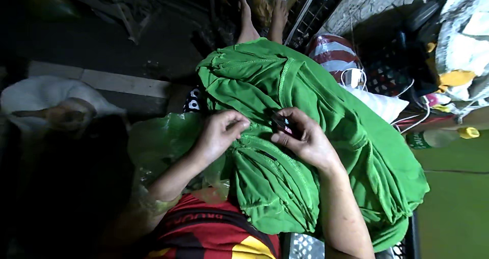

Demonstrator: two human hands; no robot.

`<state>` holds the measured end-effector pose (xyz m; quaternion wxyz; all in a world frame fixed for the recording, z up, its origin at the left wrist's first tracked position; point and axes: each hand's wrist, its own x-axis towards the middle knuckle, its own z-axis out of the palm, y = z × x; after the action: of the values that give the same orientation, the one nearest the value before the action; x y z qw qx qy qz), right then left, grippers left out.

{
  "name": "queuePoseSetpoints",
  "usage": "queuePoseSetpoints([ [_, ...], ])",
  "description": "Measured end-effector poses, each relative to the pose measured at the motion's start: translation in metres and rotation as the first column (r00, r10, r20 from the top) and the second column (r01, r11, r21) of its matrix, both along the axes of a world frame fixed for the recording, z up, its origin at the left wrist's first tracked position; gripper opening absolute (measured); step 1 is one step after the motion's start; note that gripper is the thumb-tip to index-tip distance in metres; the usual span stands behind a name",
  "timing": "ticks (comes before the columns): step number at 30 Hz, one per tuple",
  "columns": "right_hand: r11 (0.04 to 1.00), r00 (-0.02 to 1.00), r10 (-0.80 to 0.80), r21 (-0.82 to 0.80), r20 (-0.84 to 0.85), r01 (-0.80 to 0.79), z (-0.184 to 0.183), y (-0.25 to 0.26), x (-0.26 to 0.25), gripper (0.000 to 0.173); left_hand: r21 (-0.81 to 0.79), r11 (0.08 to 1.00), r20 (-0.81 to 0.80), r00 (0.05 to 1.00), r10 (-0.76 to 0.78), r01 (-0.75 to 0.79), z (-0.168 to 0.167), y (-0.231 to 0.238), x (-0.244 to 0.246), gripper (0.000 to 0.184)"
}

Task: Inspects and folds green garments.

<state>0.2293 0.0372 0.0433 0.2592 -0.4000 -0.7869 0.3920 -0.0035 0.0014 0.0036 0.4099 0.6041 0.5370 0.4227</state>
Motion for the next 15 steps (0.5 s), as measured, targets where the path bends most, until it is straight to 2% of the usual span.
queuePoseSetpoints([
  [1,0.999,0.998,-0.003,0.032,0.068,0.001,-0.001,-0.001,-0.002,0.040,0.080,0.997,-0.084,0.996,-0.012,0.018,-0.004,0.000,0.003,0.014],
  [3,0.990,0.979,-0.031,0.141,0.203,0.002,-0.005,-0.003,-0.007,0.033,0.228,0.972,-0.202,0.979,-0.003,0.050,-0.011,0.000,0.008,0.015],
  [4,0.983,0.970,-0.048,0.182,0.240,0.004,-0.006,-0.004,-0.009,0.027,0.232,0.971,-0.221,0.975,-0.009,0.062,-0.011,0.001,0.008,0.015],
  [6,0.982,0.964,-0.074,0.190,0.253,0.026,-0.006,-0.002,-0.009,0.022,0.075,0.994,-0.159,0.985,-0.064,0.077,0.003,0.002,0.002,0.016],
  [8,0.992,0.978,-0.094,0.101,0.185,0.076,-0.001,0.002,-0.008,0.019,-0.088,0.992,0.042,0.996,-0.084,0.088,0.017,0.002,-0.008,0.016],
  [9,0.994,0.987,-0.105,0.031,0.123,0.102,0.004,0.004,-0.008,0.018,-0.104,0.986,0.177,0.978,-0.112,0.132,0.022,0.000,-0.013,0.014],
  [11,0.976,0.988,-0.144,-0.174,-0.061,0.131,0.017,0.009,-0.016,0.013,-0.011,0.954,0.395,0.878,-0.270,0.299,0.038,-0.005,-0.018,0.013],
  [13,0.925,0.956,-0.166,-0.373,-0.240,0.067,0.031,0.014,-0.035,0.016,0.118,0.862,0.436,0.755,-0.491,0.493,0.065,-0.014,-0.013,0.013],
  [15,0.914,0.960,-0.124,-0.405,-0.250,0.013,0.046,0.014,-0.062,0.014,0.248,0.742,0.354,0.654,-0.668,0.623,0.092,-0.019,-0.001,0.015],
])
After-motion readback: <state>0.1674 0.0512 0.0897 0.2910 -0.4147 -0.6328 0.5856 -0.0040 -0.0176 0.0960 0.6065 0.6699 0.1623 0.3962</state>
